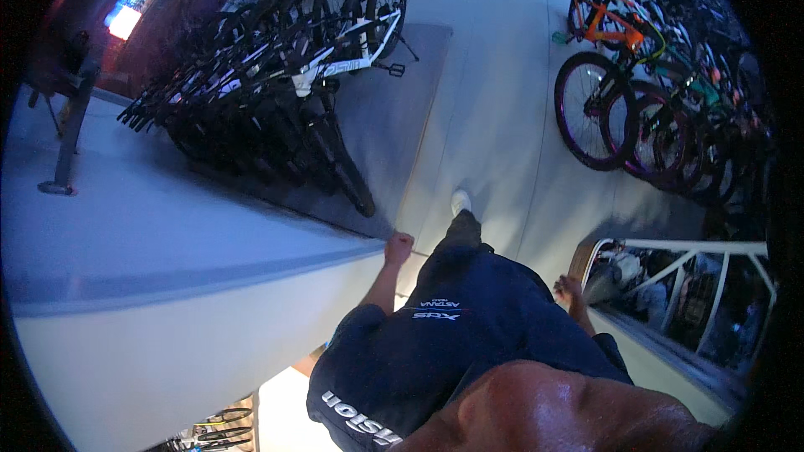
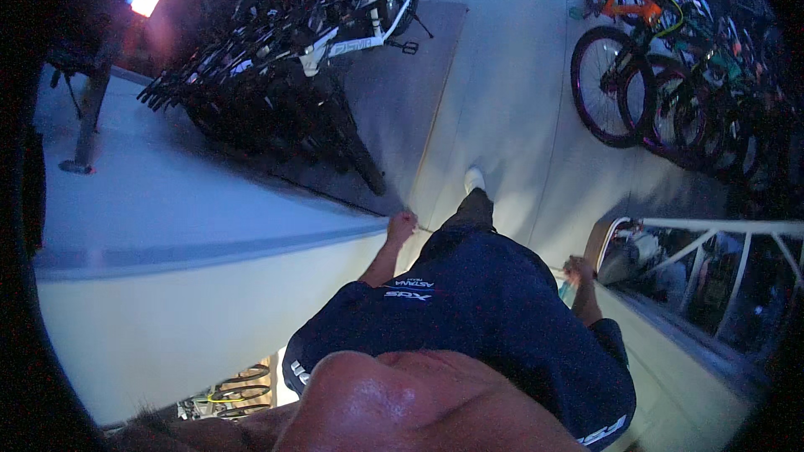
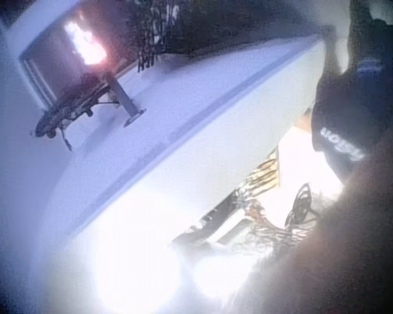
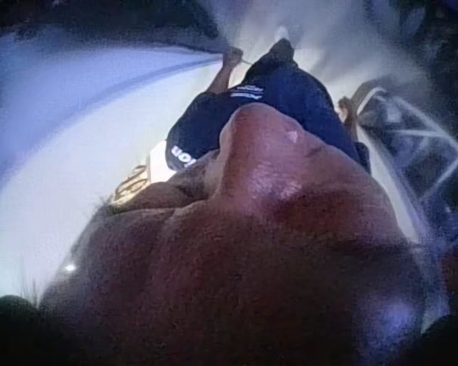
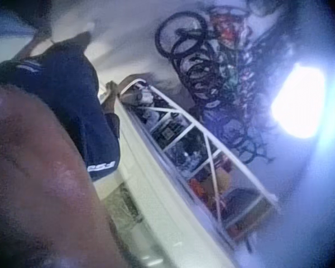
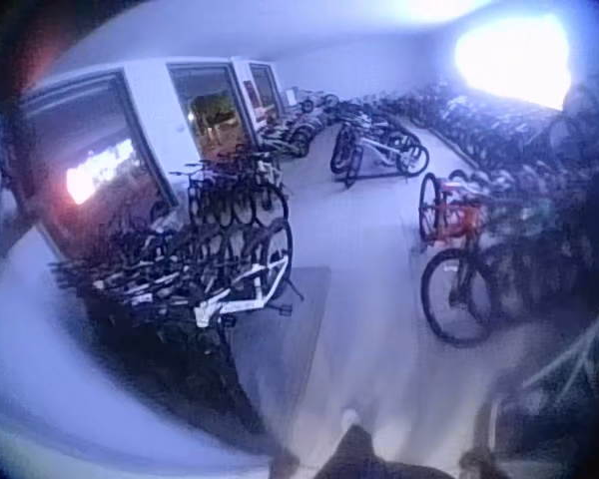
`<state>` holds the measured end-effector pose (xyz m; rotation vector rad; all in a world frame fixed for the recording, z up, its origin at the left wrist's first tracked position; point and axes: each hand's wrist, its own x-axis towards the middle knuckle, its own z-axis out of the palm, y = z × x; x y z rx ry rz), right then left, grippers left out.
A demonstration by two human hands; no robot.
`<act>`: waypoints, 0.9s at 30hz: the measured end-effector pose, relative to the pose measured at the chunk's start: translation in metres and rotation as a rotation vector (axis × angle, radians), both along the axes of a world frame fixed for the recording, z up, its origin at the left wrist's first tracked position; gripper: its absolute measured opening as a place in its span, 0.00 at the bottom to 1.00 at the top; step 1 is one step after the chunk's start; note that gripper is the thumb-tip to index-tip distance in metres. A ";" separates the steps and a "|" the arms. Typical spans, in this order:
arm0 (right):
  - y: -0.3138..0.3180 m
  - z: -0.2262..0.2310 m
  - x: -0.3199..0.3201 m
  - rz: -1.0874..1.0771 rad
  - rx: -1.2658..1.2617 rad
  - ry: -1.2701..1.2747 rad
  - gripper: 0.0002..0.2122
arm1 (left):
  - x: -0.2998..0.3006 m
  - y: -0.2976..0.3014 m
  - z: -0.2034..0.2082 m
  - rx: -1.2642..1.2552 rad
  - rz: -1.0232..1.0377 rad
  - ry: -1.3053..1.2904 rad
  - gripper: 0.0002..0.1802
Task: The person selects a hex key and a wrench from a wall-mounted tool rack, then picks up a coiled cable and inspects it. The person walks through a bicycle shop and briefly touches a bicycle handlebar.
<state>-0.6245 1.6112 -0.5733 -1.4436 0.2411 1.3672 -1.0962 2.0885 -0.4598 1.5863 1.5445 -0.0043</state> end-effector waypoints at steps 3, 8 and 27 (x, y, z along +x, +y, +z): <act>0.020 0.010 0.002 0.655 -0.013 -0.548 0.06 | 0.053 0.115 0.043 0.430 -0.161 -0.019 0.19; 0.119 0.062 0.037 1.029 -0.189 -1.043 0.11 | 0.162 0.314 0.185 0.772 -0.245 -0.072 0.24; 0.326 0.038 0.304 1.459 -0.239 -1.313 0.17 | 0.315 0.564 0.275 0.699 -0.679 0.794 0.57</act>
